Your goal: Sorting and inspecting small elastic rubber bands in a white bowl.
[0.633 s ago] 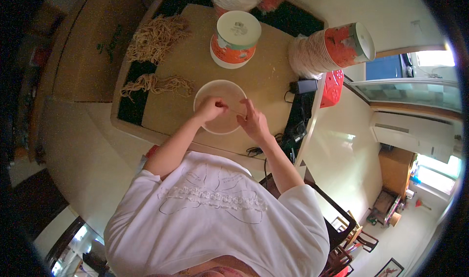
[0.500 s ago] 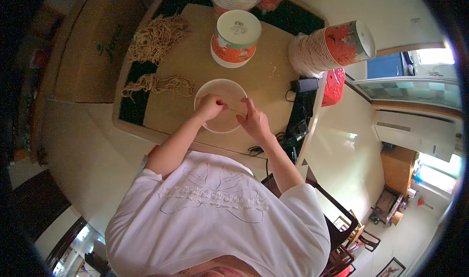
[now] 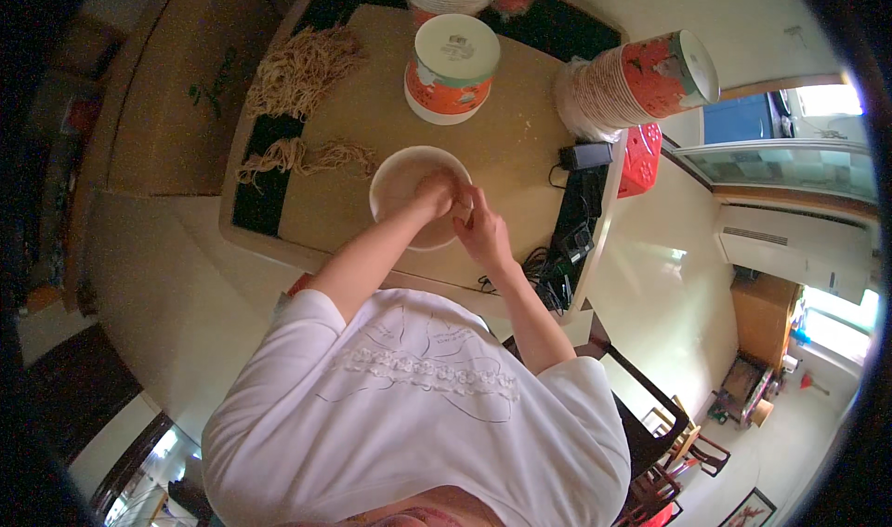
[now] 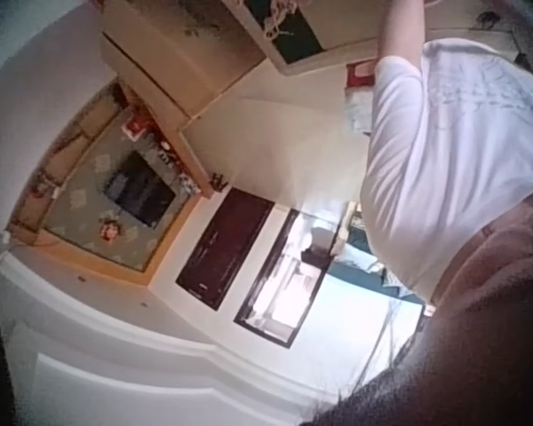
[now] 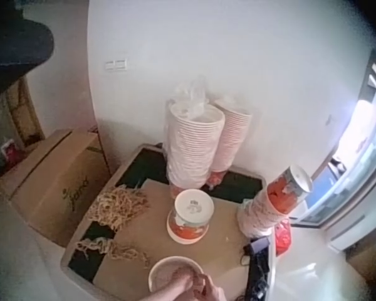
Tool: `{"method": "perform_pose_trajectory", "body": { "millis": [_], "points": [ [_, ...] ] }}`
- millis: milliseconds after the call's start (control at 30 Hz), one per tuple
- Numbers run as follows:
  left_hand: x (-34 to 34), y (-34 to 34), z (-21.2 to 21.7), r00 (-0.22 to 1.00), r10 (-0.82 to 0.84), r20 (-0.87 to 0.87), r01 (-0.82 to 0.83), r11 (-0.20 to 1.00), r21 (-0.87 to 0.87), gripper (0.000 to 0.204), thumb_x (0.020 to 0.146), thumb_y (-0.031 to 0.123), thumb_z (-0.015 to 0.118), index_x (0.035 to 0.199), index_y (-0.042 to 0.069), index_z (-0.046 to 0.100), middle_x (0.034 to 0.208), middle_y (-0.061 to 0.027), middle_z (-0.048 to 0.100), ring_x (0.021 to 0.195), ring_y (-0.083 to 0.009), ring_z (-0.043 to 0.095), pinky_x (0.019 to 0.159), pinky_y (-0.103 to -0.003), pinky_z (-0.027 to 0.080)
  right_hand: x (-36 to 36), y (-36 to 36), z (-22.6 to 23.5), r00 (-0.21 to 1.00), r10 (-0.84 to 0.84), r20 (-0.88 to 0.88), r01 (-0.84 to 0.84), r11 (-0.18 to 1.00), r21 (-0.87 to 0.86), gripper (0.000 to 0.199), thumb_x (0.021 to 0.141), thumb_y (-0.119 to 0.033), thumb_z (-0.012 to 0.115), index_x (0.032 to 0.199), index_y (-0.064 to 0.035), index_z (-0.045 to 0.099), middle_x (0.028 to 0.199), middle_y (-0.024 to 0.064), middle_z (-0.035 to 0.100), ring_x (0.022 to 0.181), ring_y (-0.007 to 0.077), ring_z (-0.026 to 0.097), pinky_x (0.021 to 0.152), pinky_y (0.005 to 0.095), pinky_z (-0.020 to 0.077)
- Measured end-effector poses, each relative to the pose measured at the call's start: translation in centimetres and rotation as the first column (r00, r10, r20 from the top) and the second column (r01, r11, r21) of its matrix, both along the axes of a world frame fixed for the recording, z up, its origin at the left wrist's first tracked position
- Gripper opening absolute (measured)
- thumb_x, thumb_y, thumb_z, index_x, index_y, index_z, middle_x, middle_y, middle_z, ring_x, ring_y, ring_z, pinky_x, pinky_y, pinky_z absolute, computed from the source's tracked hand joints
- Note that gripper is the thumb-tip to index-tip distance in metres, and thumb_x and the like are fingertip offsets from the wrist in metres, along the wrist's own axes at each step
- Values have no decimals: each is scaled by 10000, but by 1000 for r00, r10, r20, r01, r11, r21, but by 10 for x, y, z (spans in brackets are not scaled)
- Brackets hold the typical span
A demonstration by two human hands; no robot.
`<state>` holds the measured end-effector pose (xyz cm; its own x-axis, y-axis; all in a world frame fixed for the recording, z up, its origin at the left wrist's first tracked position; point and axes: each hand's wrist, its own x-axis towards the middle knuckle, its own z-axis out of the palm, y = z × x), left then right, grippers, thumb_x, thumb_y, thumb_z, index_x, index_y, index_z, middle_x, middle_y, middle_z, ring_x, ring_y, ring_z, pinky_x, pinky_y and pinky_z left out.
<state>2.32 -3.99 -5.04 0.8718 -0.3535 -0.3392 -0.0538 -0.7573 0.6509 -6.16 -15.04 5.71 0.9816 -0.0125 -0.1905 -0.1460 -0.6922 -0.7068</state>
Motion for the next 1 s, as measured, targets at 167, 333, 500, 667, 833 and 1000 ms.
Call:
{"method": "perform_pose_trajectory", "body": {
  "millis": [167,333,500,667,833,1000],
  "points": [
    [4,1,20,960,81,-269,-129,977,-168,237,803,252,555,903,93,698,1005,-159,681,933,-292,657,811,-397,507,-4,0,-6,996,-33,79,32,999,16,480,780,-87,639,1226,-138,470,576,90,529,504,206,548,510,340,449],
    [-19,22,-4,999,33,3,-31,979,-203,196,797,173,547,840,39,683,884,-176,683,843,-323,660,748,-403,500,-3,9,0,996,-9,90,5,999,45,453,792,-91,626,1218,-136,478,578,97,534,511,222,560,507,346,448],
    [-19,56,71,957,-159,-242,83,951,-296,113,785,118,616,824,39,687,802,-136,685,746,-255,658,696,-367,495,-4,3,8,996,-86,9,85,995,50,471,808,-87,592,1251,-150,447,629,127,564,576,292,591,540,398,464],
    [-39,72,110,940,-151,-305,-60,808,-586,118,830,137,652,828,22,678,727,-34,654,677,-94,572,639,-270,463,-5,12,10,998,-54,35,53,998,27,472,823,-77,552,1270,-171,431,680,151,600,642,360,619,576,447,483],
    [-50,66,134,943,-173,-284,-30,806,-591,115,847,122,647,816,12,658,688,20,602,654,-49,505,598,-236,418,-7,13,3,999,-24,45,22,998,52,481,806,-68,553,1259,-187,441,670,155,599,629,381,608,564,472,486],
    [-50,80,124,963,-81,-256,-37,904,-426,130,802,149,654,796,19,660,716,-88,634,631,-155,572,608,-315,465,-6,6,1,996,-36,77,38,999,-20,480,797,-73,553,1249,-193,445,668,158,601,627,380,610,560,477,489]
  ]
}}
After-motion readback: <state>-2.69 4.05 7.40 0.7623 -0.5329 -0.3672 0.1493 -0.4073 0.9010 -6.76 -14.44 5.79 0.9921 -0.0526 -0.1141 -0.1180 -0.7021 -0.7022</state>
